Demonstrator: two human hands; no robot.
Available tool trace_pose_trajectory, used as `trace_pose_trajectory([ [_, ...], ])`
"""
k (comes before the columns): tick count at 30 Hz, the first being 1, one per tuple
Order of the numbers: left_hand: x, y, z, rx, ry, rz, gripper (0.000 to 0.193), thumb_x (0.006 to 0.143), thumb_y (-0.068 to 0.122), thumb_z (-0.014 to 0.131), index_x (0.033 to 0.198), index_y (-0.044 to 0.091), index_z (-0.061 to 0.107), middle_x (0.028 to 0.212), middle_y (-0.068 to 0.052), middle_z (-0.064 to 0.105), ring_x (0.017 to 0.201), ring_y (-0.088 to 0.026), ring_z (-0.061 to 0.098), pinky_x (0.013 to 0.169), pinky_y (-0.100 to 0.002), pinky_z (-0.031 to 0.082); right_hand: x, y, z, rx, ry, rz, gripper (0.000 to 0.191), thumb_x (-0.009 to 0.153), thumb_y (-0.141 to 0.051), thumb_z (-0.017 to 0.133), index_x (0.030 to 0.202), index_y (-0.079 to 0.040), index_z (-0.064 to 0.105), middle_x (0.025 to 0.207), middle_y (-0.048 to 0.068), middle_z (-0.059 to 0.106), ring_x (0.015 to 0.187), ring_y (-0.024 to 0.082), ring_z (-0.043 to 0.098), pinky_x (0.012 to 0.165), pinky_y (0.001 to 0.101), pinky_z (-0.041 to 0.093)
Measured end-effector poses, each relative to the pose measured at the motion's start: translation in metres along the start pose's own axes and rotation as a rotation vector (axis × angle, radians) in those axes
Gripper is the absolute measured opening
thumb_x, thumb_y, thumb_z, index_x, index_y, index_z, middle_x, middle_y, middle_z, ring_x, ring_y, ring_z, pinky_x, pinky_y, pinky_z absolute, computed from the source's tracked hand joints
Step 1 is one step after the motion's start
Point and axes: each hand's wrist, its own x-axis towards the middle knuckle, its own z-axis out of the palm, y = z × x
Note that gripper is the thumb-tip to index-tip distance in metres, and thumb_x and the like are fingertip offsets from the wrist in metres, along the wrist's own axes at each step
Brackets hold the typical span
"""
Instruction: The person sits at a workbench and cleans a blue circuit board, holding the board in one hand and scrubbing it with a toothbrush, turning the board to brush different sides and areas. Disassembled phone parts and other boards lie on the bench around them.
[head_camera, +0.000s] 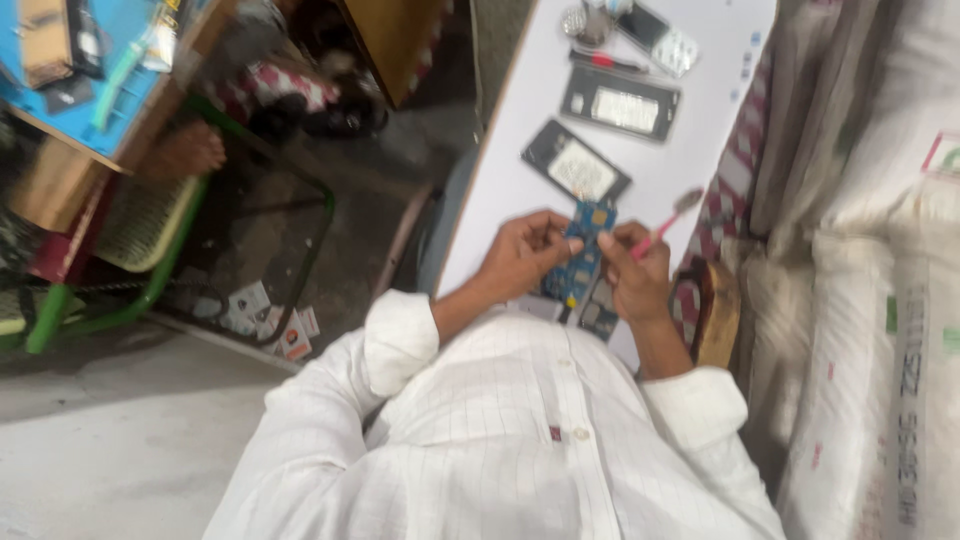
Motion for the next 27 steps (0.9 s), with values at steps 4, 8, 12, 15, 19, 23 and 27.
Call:
trace_pose_trajectory([
  [4,0.005,-0.019,-0.003,-0.038,0.02,-0.017,0.018,0.099,0.005,0.071,0.116,-0.001,0.067,0.086,0.002,0.067,0.078,-0.003,0.06,0.071,-0.019,0.051,0.0,0.01,-0.013,-0.014,-0.033,-0.005,0.013,0.098,-0.011,0.076,0.097,-0.005,0.065,0.075,-0.003,0.06,0.056,0.003,0.047,0.05,0.0197,0.035],
  [8,0.016,-0.03,-0.005,-0.051,0.016,0.003,0.02,0.1,0.005,0.072,0.118,-0.002,0.067,0.086,0.001,0.068,0.077,-0.004,0.061,0.072,-0.019,0.052,0.008,0.012,-0.025,-0.065,-0.075,-0.01,0.015,0.102,-0.012,0.073,0.106,0.001,0.067,0.077,0.0,0.063,0.056,0.003,0.045,0.051,0.0194,0.033],
  [12,0.015,-0.028,0.002,-0.067,0.017,0.015,0.021,0.101,0.006,0.071,0.12,-0.002,0.066,0.087,0.0,0.068,0.079,-0.004,0.064,0.073,-0.019,0.055,0.004,0.002,-0.028,-0.099,-0.145,-0.049,0.018,0.104,-0.01,0.069,0.113,0.005,0.067,0.08,0.003,0.066,0.057,0.003,0.045,0.052,0.0199,0.035],
  [15,0.013,-0.027,0.008,-0.061,0.012,0.029,0.021,0.101,0.007,0.071,0.12,-0.002,0.066,0.086,-0.001,0.069,0.078,-0.005,0.064,0.072,-0.02,0.055,0.0,-0.004,-0.029,-0.058,-0.158,-0.036,0.017,0.103,-0.009,0.069,0.112,0.005,0.066,0.087,0.006,0.069,0.058,0.003,0.046,0.052,0.0195,0.034],
  [19,0.012,-0.028,0.01,-0.037,-0.01,0.065,0.021,0.102,0.008,0.071,0.121,0.0,0.066,0.086,-0.002,0.07,0.077,-0.005,0.065,0.072,-0.02,0.056,0.0,-0.003,-0.032,-0.049,-0.168,-0.05,0.017,0.102,-0.011,0.071,0.109,0.004,0.066,0.088,0.007,0.07,0.058,0.004,0.047,0.052,0.0199,0.034],
  [23,0.012,-0.031,0.012,0.068,-0.026,0.111,0.019,0.102,0.008,0.072,0.119,0.002,0.067,0.089,-0.002,0.072,0.078,-0.004,0.066,0.071,-0.019,0.056,0.001,0.001,-0.036,-0.11,-0.134,-0.066,0.017,0.106,-0.014,0.072,0.099,0.001,0.064,0.079,0.004,0.065,0.054,0.003,0.047,0.049,0.0192,0.033],
  [27,0.012,-0.034,0.013,0.087,-0.037,0.123,0.017,0.103,0.008,0.072,0.119,0.002,0.067,0.091,-0.002,0.071,0.08,-0.004,0.065,0.072,-0.02,0.056,0.002,0.003,-0.04,-0.177,-0.153,-0.1,0.019,0.105,-0.016,0.072,0.096,-0.001,0.063,0.076,0.002,0.063,0.058,0.004,0.047,0.052,0.0211,0.033],
])
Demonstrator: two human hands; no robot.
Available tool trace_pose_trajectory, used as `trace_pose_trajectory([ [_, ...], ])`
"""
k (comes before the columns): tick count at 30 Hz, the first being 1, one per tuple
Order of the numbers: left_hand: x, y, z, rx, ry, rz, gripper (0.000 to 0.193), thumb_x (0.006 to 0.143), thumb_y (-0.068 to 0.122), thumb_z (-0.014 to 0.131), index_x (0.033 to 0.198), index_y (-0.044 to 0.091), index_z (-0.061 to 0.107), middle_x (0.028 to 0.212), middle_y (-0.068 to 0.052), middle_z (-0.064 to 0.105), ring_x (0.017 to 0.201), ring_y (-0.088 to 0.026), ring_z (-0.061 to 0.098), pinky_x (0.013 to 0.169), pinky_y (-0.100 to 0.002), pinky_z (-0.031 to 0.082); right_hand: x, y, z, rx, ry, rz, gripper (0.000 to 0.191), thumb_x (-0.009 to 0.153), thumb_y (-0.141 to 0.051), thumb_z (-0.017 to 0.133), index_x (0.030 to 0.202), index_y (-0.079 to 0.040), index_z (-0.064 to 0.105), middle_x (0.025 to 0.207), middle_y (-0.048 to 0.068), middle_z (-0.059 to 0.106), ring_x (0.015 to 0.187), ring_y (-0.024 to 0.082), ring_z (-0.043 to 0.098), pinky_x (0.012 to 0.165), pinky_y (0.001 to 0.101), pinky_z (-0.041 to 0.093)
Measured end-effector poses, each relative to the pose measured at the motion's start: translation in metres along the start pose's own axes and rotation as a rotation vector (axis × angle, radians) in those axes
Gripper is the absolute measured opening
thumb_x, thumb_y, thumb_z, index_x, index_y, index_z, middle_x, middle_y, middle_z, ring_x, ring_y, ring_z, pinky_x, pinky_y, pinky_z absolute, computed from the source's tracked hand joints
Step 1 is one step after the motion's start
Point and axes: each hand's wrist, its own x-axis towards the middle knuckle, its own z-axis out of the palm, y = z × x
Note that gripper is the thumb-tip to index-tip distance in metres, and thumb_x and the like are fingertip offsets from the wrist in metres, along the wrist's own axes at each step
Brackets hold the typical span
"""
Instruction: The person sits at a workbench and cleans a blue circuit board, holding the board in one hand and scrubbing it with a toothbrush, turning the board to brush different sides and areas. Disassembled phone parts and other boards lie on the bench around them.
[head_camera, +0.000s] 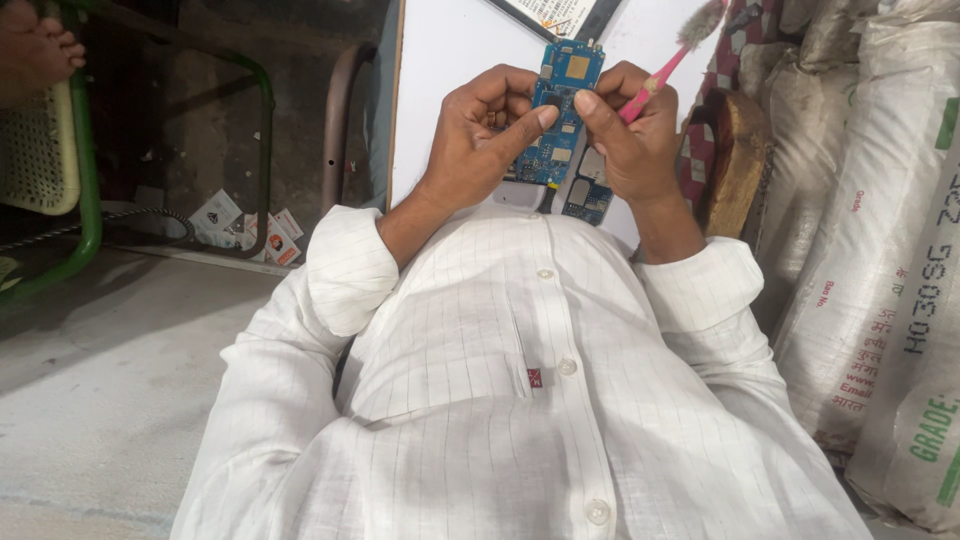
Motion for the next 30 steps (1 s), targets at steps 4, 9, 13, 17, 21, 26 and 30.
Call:
trace_pose_trajectory([
  [4,0.001,-0.004,-0.001,0.003,-0.009,0.004,0.017,0.103,0.008,0.072,0.119,0.003,0.066,0.091,-0.002,0.071,0.08,-0.004,0.066,0.072,-0.02,0.056,-0.002,-0.001,-0.002,-0.069,-0.013,-0.049,0.022,0.108,-0.018,0.072,0.098,-0.001,0.062,0.077,0.002,0.062,0.057,0.003,0.048,0.052,0.0194,0.034],
  [9,0.002,-0.006,-0.002,0.027,-0.008,0.033,0.017,0.104,0.009,0.072,0.119,0.003,0.067,0.091,-0.003,0.071,0.08,-0.004,0.065,0.073,-0.02,0.056,0.0,0.0,0.001,-0.098,0.001,-0.052,0.025,0.109,-0.023,0.07,0.098,-0.002,0.061,0.075,0.001,0.061,0.055,0.003,0.048,0.05,0.0195,0.034],
  [13,0.002,-0.006,-0.003,0.009,-0.008,0.026,0.016,0.104,0.01,0.072,0.117,0.004,0.066,0.09,-0.002,0.072,0.078,-0.004,0.065,0.071,-0.02,0.056,-0.001,0.002,0.003,-0.043,0.033,-0.013,0.028,0.108,-0.027,0.069,0.098,-0.002,0.061,0.072,0.0,0.059,0.057,0.003,0.045,0.051,0.0204,0.032],
  [17,0.004,-0.007,-0.001,0.004,-0.017,0.043,0.015,0.104,0.009,0.071,0.117,0.004,0.066,0.09,-0.002,0.071,0.079,-0.004,0.065,0.072,-0.02,0.056,-0.001,0.006,0.001,-0.094,0.03,-0.094,0.03,0.109,-0.028,0.069,0.097,-0.002,0.061,0.072,0.0,0.06,0.056,0.004,0.047,0.049,0.0195,0.034],
  [21,0.003,-0.008,0.001,-0.022,-0.02,0.026,0.015,0.104,0.01,0.072,0.117,0.003,0.066,0.088,-0.001,0.07,0.077,-0.003,0.063,0.07,-0.018,0.054,0.0,0.009,0.001,-0.157,0.042,-0.147,0.031,0.11,-0.024,0.074,0.096,-0.001,0.06,0.077,0.002,0.058,0.06,0.005,0.049,0.053,0.0213,0.036],
  [26,0.003,-0.009,0.002,-0.047,-0.022,-0.028,0.018,0.103,0.008,0.073,0.119,0.002,0.067,0.088,-0.002,0.071,0.076,-0.004,0.065,0.069,-0.018,0.054,-0.002,0.006,0.003,-0.123,0.074,-0.113,0.031,0.109,-0.025,0.072,0.091,-0.005,0.057,0.072,0.0,0.057,0.056,0.003,0.046,0.051,0.0199,0.034],
  [30,0.003,-0.011,0.001,-0.079,-0.045,-0.065,0.028,0.104,0.008,0.072,0.13,0.001,0.065,0.098,-0.007,0.076,0.082,-0.006,0.07,0.07,-0.02,0.059,-0.003,0.004,0.003,-0.092,0.106,-0.092,0.029,0.11,-0.026,0.069,0.092,-0.005,0.058,0.071,-0.001,0.058,0.054,0.002,0.044,0.05,0.0193,0.031],
])
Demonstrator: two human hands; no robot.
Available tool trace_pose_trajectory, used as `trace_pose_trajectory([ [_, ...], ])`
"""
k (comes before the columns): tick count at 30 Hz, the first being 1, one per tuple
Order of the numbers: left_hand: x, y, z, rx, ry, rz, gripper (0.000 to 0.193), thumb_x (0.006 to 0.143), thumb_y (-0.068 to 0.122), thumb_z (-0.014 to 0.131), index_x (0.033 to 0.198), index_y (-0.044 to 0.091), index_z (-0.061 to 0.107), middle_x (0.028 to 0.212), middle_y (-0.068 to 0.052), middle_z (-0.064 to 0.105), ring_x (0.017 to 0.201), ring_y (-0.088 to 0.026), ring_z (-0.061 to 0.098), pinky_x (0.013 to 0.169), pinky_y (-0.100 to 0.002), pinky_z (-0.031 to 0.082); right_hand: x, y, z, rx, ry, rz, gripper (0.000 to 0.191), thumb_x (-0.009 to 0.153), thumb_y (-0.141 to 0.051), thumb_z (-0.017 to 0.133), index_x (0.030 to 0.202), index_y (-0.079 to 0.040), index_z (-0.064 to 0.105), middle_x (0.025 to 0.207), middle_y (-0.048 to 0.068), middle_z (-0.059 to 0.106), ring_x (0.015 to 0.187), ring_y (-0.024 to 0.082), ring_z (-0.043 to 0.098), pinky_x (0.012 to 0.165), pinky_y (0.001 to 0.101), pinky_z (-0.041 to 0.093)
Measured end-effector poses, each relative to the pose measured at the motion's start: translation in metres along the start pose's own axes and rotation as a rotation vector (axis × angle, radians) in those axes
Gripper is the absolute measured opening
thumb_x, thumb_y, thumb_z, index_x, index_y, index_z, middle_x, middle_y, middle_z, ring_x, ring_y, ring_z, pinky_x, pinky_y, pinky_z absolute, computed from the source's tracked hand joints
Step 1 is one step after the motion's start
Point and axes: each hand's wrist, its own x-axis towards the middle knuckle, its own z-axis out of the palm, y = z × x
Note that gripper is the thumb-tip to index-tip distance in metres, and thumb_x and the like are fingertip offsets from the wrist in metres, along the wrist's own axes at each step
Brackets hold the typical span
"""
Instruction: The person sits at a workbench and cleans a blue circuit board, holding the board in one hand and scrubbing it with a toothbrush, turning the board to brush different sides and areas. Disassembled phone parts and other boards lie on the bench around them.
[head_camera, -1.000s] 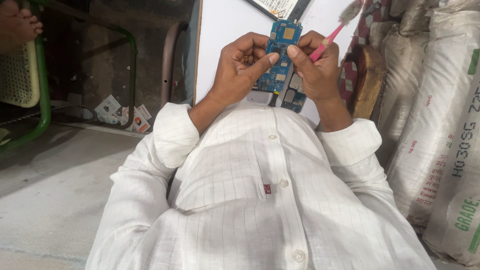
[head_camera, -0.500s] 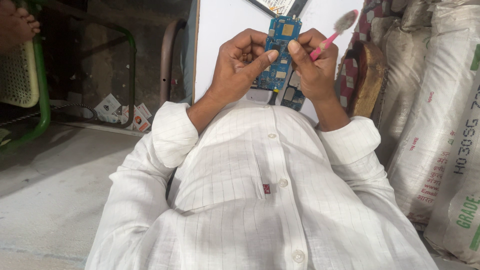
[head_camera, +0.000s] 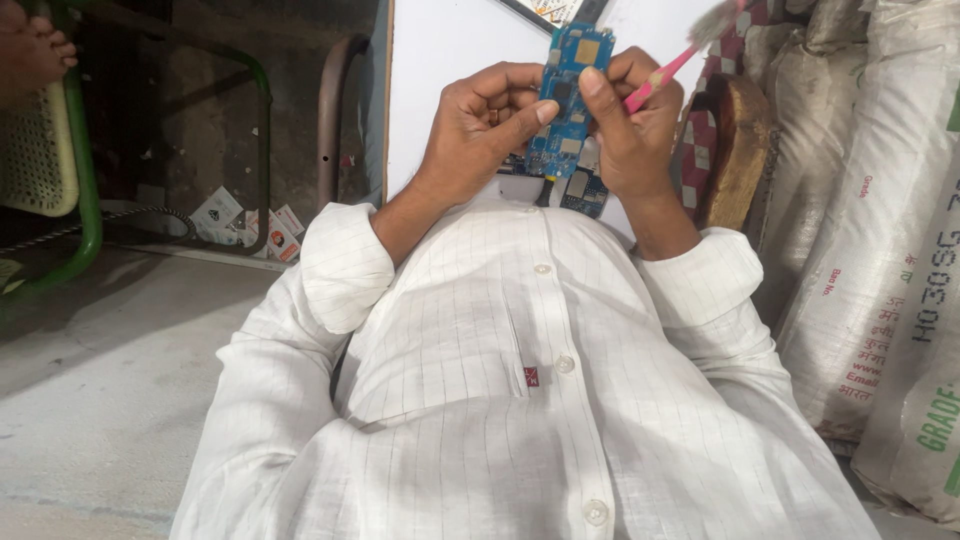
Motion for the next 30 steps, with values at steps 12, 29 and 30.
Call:
trace_pose_trajectory([
  [12,0.001,0.002,-0.002,0.001,-0.066,-0.041,0.035,0.104,0.006,0.067,0.138,0.001,0.061,0.118,-0.014,0.077,0.096,-0.012,0.076,0.077,-0.024,0.066,0.006,0.004,-0.002,0.14,0.061,-0.011,0.029,0.109,-0.022,0.072,0.09,-0.007,0.055,0.073,0.0,0.056,0.052,0.003,0.042,0.047,0.0196,0.031],
  [29,-0.015,0.059,0.02,-0.02,0.167,-0.164,0.021,0.098,0.017,0.072,0.108,0.0,0.069,0.083,-0.003,0.07,0.069,-0.006,0.064,0.059,-0.021,0.054,-0.018,-0.042,0.02,0.029,0.003,0.095,0.022,0.1,-0.017,0.07,0.085,-0.005,0.061,0.072,-0.005,0.057,0.06,0.001,0.044,0.053,0.0194,0.032],
  [30,-0.019,0.06,0.024,-0.014,0.168,-0.162,0.021,0.098,0.017,0.072,0.108,-0.001,0.069,0.083,-0.004,0.07,0.069,-0.006,0.063,0.059,-0.02,0.054,-0.021,-0.042,0.018,0.04,-0.003,0.075,0.021,0.1,-0.018,0.07,0.086,-0.005,0.061,0.072,-0.005,0.058,0.06,0.001,0.044,0.053,0.0195,0.032],
])
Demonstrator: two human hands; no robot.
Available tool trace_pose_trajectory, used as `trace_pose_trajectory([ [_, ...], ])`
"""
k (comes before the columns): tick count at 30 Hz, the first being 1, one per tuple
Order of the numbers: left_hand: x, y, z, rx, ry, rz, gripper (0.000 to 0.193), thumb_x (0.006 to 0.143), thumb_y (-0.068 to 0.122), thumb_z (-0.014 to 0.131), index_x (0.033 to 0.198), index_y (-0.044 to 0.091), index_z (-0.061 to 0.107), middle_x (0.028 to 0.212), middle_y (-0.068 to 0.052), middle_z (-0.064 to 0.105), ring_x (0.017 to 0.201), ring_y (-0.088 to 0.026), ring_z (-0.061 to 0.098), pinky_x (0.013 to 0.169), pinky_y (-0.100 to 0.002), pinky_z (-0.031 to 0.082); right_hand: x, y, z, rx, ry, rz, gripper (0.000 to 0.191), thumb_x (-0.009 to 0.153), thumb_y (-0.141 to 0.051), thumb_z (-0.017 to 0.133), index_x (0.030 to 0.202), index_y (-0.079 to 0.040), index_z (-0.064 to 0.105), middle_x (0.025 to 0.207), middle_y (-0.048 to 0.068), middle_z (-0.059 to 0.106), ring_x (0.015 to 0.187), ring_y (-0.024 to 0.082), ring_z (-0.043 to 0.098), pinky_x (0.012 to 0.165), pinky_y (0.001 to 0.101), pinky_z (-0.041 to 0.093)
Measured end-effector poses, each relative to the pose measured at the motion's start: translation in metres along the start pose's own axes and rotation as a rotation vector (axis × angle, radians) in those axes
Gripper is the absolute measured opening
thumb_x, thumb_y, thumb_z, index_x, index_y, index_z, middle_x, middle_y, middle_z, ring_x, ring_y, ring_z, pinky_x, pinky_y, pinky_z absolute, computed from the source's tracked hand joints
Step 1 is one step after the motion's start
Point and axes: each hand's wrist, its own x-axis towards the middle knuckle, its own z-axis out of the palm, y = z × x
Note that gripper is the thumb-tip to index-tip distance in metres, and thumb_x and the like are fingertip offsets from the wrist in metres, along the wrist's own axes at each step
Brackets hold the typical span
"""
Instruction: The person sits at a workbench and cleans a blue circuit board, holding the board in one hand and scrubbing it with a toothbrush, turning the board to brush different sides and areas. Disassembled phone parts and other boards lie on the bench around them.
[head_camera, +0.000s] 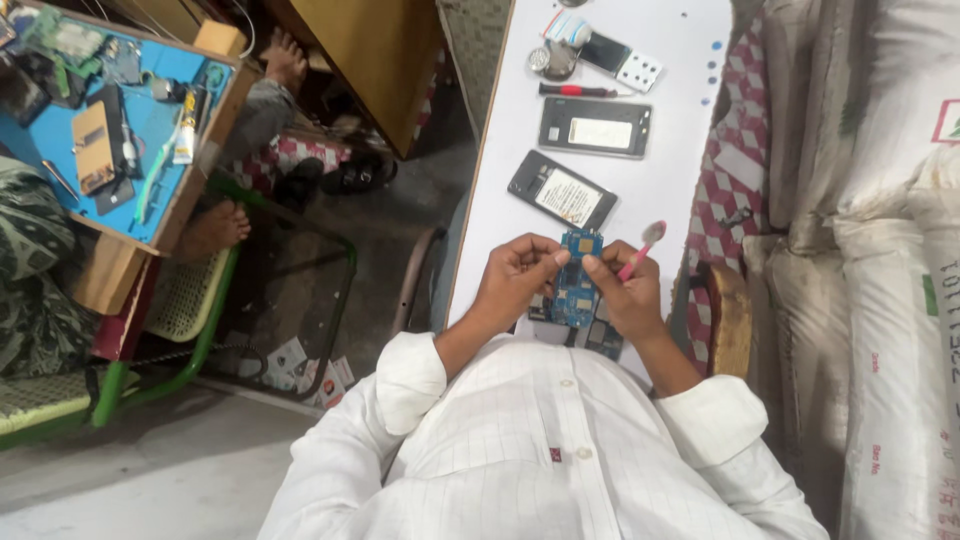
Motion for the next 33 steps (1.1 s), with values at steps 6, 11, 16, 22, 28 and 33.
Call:
trace_pose_trajectory([
  [6,-0.004,-0.005,0.007,0.063,0.045,0.071,0.02,0.096,0.014,0.073,0.108,-0.001,0.069,0.086,-0.004,0.071,0.072,-0.006,0.065,0.06,-0.019,0.055,-0.006,0.007,-0.011,-0.073,0.003,-0.061,0.022,0.101,-0.019,0.07,0.086,-0.005,0.061,0.07,-0.005,0.057,0.06,0.001,0.045,0.053,0.0195,0.033],
  [11,-0.002,-0.002,0.005,0.057,0.039,0.078,0.02,0.096,0.013,0.074,0.109,-0.002,0.069,0.089,-0.005,0.072,0.074,-0.005,0.064,0.061,-0.019,0.055,-0.003,0.011,-0.008,-0.112,0.005,-0.105,0.025,0.1,-0.02,0.071,0.084,-0.004,0.06,0.068,-0.005,0.056,0.06,0.001,0.045,0.054,0.0198,0.033],
  [16,-0.009,0.011,0.008,0.32,0.114,0.146,0.019,0.095,0.012,0.075,0.109,-0.001,0.071,0.087,-0.009,0.074,0.069,-0.009,0.065,0.058,-0.022,0.053,-0.003,0.01,-0.004,-0.112,0.005,-0.097,0.022,0.1,-0.018,0.071,0.085,-0.004,0.061,0.071,-0.005,0.059,0.062,0.001,0.047,0.055,0.0203,0.036],
  [22,-0.016,0.03,0.008,0.738,0.044,0.639,0.015,0.099,0.014,0.072,0.111,0.006,0.07,0.102,-0.009,0.073,0.086,-0.021,0.077,0.072,-0.031,0.066,-0.005,0.006,-0.004,-0.181,0.025,-0.124,0.023,0.1,-0.017,0.071,0.084,-0.004,0.061,0.069,-0.005,0.057,0.06,0.001,0.046,0.054,0.0205,0.036],
  [28,-0.017,0.035,0.011,1.013,0.064,0.626,0.014,0.093,0.015,0.073,0.104,0.007,0.07,0.096,-0.008,0.073,0.082,-0.027,0.073,0.07,-0.038,0.06,-0.006,0.004,-0.002,-0.228,0.028,-0.177,0.024,0.1,-0.015,0.072,0.083,-0.004,0.06,0.067,-0.005,0.057,0.059,0.001,0.046,0.052,0.0209,0.036],
  [33,-0.016,0.033,0.009,1.078,0.05,0.652,0.012,0.095,0.017,0.072,0.103,0.009,0.07,0.096,-0.006,0.072,0.082,-0.026,0.073,0.069,-0.038,0.059,-0.009,0.007,-0.003,-0.28,0.055,-0.157,0.023,0.098,-0.014,0.074,0.082,-0.003,0.061,0.063,-0.005,0.053,0.057,0.001,0.042,0.051,0.0211,0.033],
])
